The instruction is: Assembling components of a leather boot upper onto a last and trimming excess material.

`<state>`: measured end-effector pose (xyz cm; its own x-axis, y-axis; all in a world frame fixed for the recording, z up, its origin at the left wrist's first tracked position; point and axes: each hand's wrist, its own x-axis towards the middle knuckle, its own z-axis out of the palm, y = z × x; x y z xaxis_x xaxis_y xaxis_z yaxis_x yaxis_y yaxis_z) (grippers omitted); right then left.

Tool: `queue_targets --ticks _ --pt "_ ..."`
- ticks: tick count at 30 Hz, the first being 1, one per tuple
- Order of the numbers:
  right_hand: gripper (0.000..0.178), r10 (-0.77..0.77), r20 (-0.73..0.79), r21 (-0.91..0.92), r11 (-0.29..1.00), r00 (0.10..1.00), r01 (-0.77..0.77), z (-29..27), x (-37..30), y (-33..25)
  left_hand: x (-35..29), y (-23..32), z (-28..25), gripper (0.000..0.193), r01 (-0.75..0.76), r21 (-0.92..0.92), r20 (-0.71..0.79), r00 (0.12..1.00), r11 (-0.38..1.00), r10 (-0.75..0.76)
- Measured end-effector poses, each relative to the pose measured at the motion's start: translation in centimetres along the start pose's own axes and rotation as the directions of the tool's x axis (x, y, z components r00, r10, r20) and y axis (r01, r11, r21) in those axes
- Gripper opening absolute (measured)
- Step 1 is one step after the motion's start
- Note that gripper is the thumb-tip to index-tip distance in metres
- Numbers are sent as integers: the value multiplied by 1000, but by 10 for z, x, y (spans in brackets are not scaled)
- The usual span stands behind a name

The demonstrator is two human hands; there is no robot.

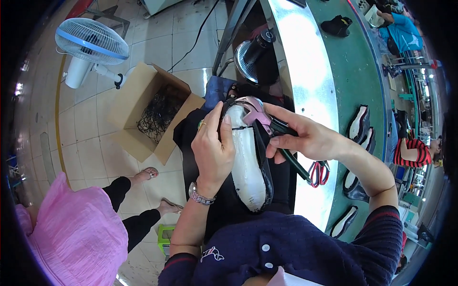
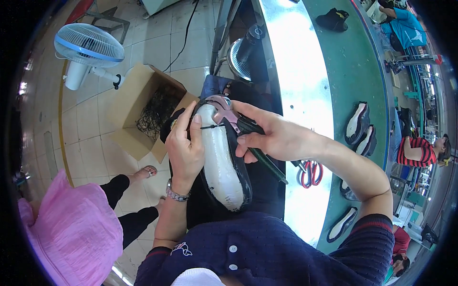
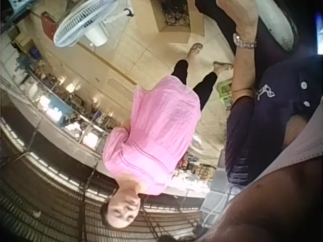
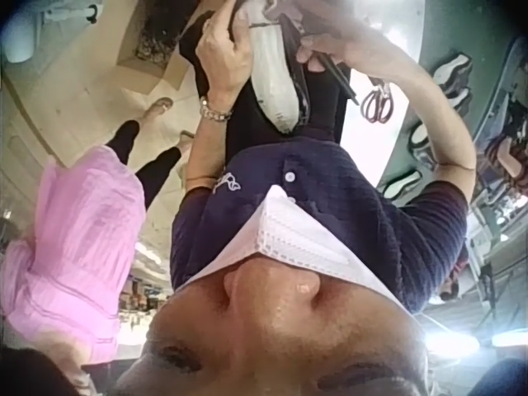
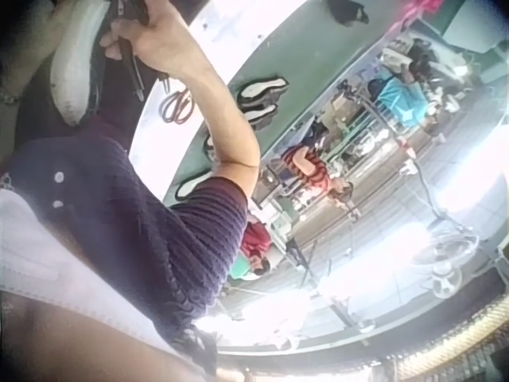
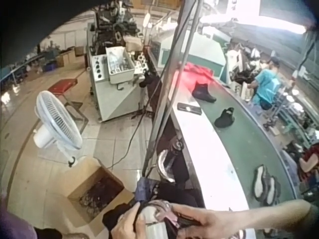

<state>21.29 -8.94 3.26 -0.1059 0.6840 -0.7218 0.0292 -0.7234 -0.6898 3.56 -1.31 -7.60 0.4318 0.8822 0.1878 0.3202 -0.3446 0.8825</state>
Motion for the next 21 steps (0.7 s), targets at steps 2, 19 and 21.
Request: queue_targets --ticks 2,19,21 --pt "68 8 -7 -32 999 1000 -8 0 -2 -1 1 2 2 26 -10 -16 -33 999 1000 9" --pt "56 -295 -142 -476 857 945 196 21 10 34 -3 -2 -2 24 -33 -74 -42 999 997 30" --pt "56 -323 -147 -504 838 935 210 21 10 38 -1 -2 -4 23 -62 -89 -55 997 994 57"
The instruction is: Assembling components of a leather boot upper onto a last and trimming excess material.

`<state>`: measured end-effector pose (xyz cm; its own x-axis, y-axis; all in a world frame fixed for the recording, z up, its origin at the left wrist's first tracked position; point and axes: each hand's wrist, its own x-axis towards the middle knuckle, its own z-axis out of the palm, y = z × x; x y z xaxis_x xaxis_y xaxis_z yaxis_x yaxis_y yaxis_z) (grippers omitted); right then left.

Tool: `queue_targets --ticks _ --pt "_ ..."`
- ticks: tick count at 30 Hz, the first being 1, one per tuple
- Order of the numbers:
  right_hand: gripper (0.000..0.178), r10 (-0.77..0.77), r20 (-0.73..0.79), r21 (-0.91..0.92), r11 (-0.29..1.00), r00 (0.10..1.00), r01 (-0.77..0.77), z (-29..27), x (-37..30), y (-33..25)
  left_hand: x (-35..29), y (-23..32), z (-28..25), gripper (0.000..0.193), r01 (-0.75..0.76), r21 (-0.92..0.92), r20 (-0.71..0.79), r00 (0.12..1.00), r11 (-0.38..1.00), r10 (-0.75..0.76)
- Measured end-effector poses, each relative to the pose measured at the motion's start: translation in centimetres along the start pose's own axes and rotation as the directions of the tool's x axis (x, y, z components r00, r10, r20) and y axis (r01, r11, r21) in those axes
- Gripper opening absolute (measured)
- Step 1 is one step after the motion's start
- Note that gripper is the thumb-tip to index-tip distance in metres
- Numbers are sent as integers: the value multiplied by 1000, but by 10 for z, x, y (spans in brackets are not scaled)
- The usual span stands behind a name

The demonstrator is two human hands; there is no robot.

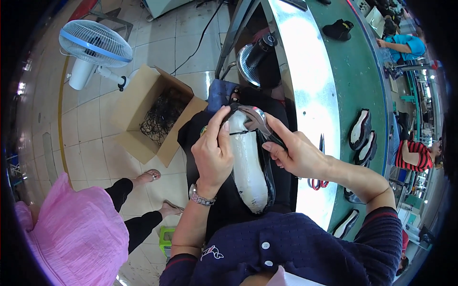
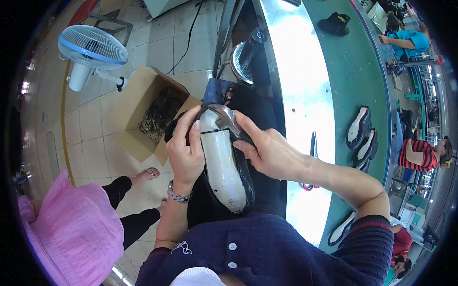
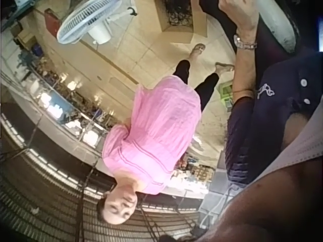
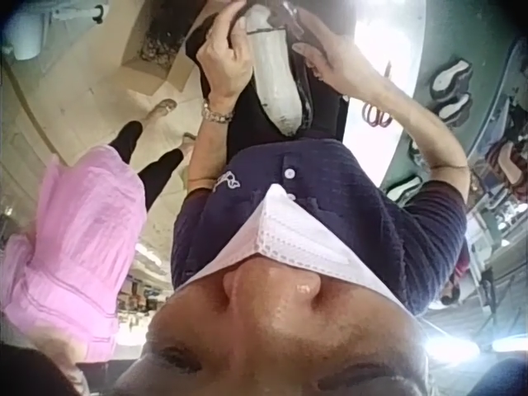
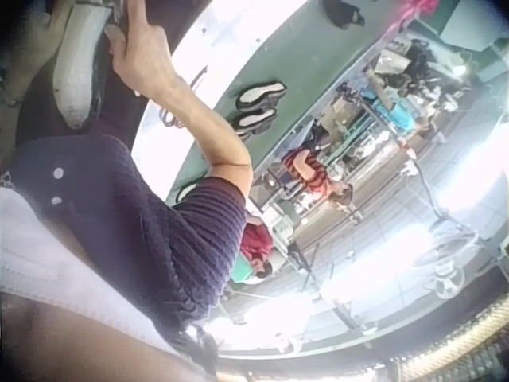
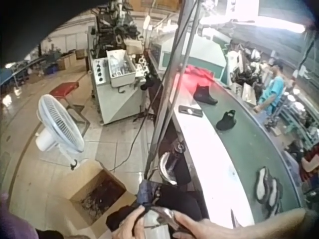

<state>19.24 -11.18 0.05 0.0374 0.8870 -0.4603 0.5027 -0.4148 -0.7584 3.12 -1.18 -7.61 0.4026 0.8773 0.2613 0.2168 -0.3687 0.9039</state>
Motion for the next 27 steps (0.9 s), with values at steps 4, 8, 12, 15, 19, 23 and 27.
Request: queue_targets --ticks 4,8,12,15,19,23,27 --pt "57 -23 -16 -72 997 1000 21 0 -1 2 1 -9 -5 24 -67 -23 66 996 997 68" --pt "58 -8 34 -409 912 999 21 -11 -13 -16 -2 -6 -12 28 -96 -2 122 988 995 96" --pt "59 -45 -12 -544 838 999 31 -10 -14 -22 0 1 -13 32 -174 128 166 974 977 151" --pt "63 115 83 -574 818 990 -47 -36 -1 -50 4 -16 -13 44 -289 215 215 946 933 243" --pt "60 -340 -316 -375 902 886 212 -32 -6 -68 3 -13 -17 41 -320 245 227 937 915 266" --pt "71 -43 -194 -508 859 980 -63 -1 16 -26 8 -11 -13 41 -333 205 242 928 920 282" --pt "74 -124 -79 -603 796 989 51 -19 3 -49 2 -17 -20 41 -357 249 247 922 900 297"
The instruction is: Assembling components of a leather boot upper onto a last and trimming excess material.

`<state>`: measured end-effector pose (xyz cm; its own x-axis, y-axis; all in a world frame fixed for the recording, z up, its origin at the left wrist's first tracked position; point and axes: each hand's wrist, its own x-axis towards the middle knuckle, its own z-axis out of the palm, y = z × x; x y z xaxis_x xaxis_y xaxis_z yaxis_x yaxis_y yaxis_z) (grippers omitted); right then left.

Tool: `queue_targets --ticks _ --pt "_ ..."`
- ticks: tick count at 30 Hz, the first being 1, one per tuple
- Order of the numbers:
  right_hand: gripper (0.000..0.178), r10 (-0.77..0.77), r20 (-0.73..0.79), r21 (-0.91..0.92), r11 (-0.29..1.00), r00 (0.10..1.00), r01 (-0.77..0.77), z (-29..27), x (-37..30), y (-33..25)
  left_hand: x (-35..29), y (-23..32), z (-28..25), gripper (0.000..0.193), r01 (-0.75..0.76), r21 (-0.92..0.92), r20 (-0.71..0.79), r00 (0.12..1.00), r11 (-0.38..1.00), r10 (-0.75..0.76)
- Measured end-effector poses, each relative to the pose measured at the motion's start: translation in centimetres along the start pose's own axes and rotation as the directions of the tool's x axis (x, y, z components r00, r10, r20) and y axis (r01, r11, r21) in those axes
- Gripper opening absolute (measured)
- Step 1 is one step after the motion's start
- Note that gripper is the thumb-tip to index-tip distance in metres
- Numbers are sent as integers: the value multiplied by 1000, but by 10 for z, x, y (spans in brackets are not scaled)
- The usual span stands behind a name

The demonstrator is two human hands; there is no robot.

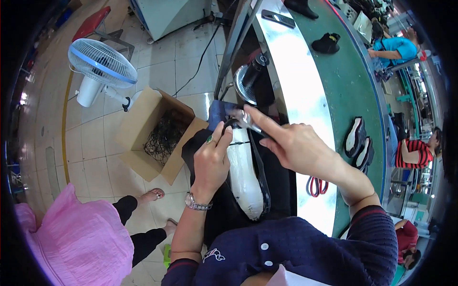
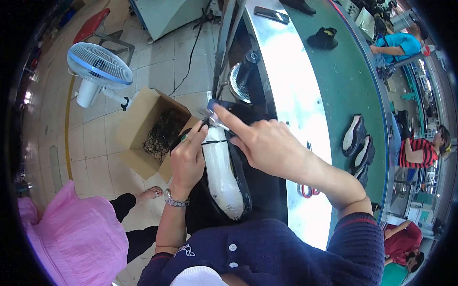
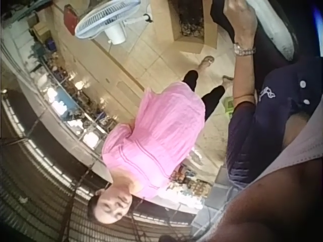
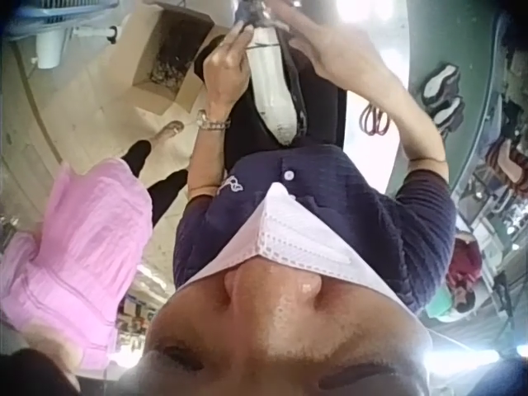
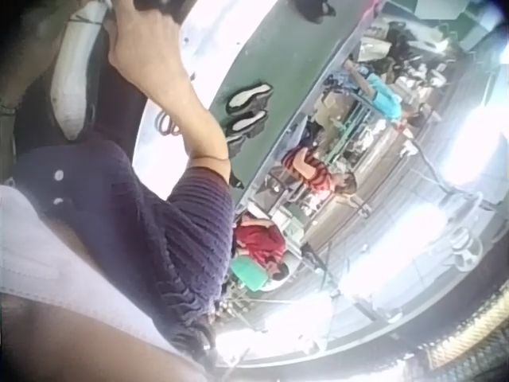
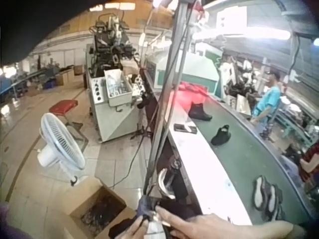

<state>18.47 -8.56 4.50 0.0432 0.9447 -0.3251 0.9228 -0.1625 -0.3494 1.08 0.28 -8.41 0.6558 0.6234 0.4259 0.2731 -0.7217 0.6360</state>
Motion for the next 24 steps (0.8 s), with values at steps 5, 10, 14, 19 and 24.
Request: queue_targets --ticks 5,10,14,19,24 --pt "71 59 -232 64 997 971 -45 41 -6 8 8 11 2 39 22 9 20 1000 1000 -22" --pt "72 -31 -94 59 998 995 36 4 -5 0 3 5 3 30 50 -53 -12 999 997 -51" --pt "72 -128 -461 54 984 878 172 38 -1 5 4 21 -5 26 260 -214 37 965 942 -258" --pt "76 1 -179 103 995 984 17 38 -16 14 -19 26 -12 81 521 -499 266 853 692 -450" --pt "66 145 -443 503 857 885 111 61 -51 23 -56 41 -1 89 767 -640 661 582 48 -474"
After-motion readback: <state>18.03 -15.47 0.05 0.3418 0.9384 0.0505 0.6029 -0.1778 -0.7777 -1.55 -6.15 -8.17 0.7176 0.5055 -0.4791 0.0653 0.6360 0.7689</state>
